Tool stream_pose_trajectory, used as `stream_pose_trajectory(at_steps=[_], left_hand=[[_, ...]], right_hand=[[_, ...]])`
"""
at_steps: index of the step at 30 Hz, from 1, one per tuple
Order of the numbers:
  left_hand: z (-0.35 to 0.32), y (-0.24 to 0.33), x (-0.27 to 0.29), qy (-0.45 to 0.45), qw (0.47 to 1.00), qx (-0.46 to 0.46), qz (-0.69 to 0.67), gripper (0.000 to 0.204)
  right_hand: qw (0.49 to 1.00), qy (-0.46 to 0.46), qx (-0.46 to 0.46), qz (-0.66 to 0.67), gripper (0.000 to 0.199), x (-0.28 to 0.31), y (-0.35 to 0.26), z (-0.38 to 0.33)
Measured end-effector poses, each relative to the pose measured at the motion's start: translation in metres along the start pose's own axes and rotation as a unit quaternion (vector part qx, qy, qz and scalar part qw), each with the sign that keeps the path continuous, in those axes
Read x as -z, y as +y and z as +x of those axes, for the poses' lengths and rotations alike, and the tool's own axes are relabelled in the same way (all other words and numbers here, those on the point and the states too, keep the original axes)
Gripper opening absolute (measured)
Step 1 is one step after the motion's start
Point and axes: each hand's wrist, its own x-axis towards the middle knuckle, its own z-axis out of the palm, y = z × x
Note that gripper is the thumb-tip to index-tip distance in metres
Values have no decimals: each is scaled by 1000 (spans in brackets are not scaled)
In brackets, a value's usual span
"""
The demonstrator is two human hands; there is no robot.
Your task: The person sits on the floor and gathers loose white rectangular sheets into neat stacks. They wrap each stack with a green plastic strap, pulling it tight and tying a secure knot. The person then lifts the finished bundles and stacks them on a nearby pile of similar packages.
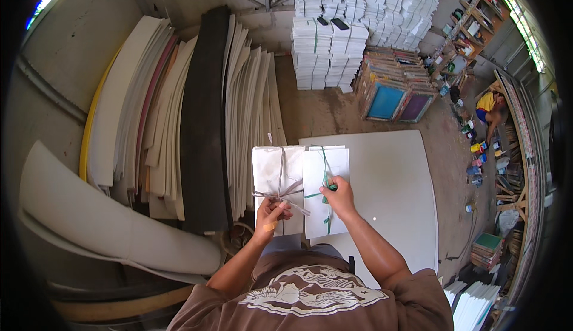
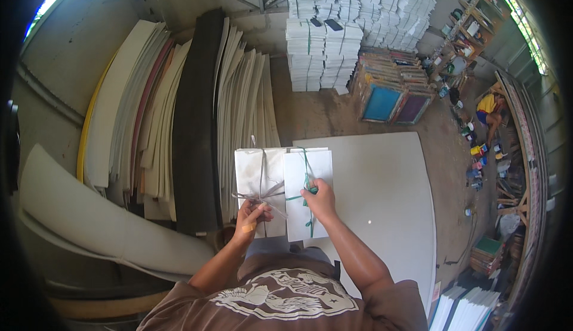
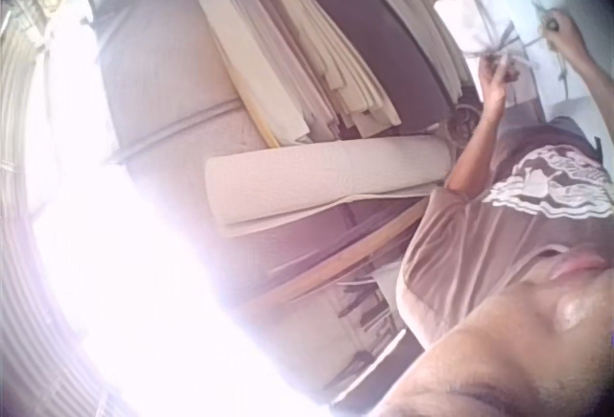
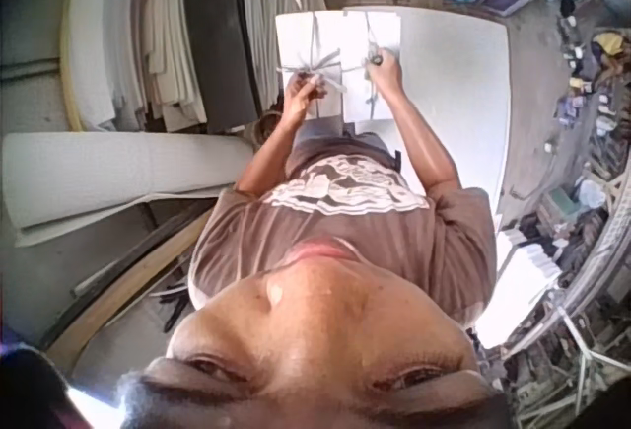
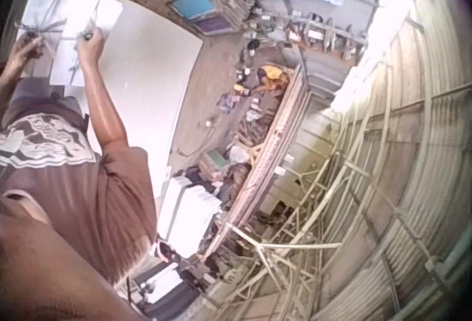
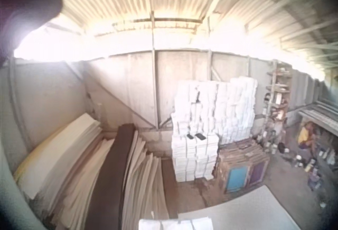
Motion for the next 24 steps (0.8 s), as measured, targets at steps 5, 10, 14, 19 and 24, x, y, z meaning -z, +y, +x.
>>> stream_pose_trajectory(at_steps=[5, 10, 14, 19, 24], left_hand=[[72, 36, 3, 4, 1000, 2, 12, 34], [134, 86, -20, 29, 998, -24, 41, 30], [173, 133, -52, 19, 996, -65, 59, 28], [230, 197, -92, 11, 984, -129, 120, 30], [322, 253, -127, 137, 927, -281, 208, 37]], right_hand=[[998, -33, -29, -46, 41, -6, -50, 71], [981, 26, 24, -192, 60, -10, -121, 128], [974, 98, 51, -199, 66, -3, -166, 168], [955, 223, 133, -145, 66, 25, -225, 224], [940, 300, 151, -64, 64, 81, -271, 305]])
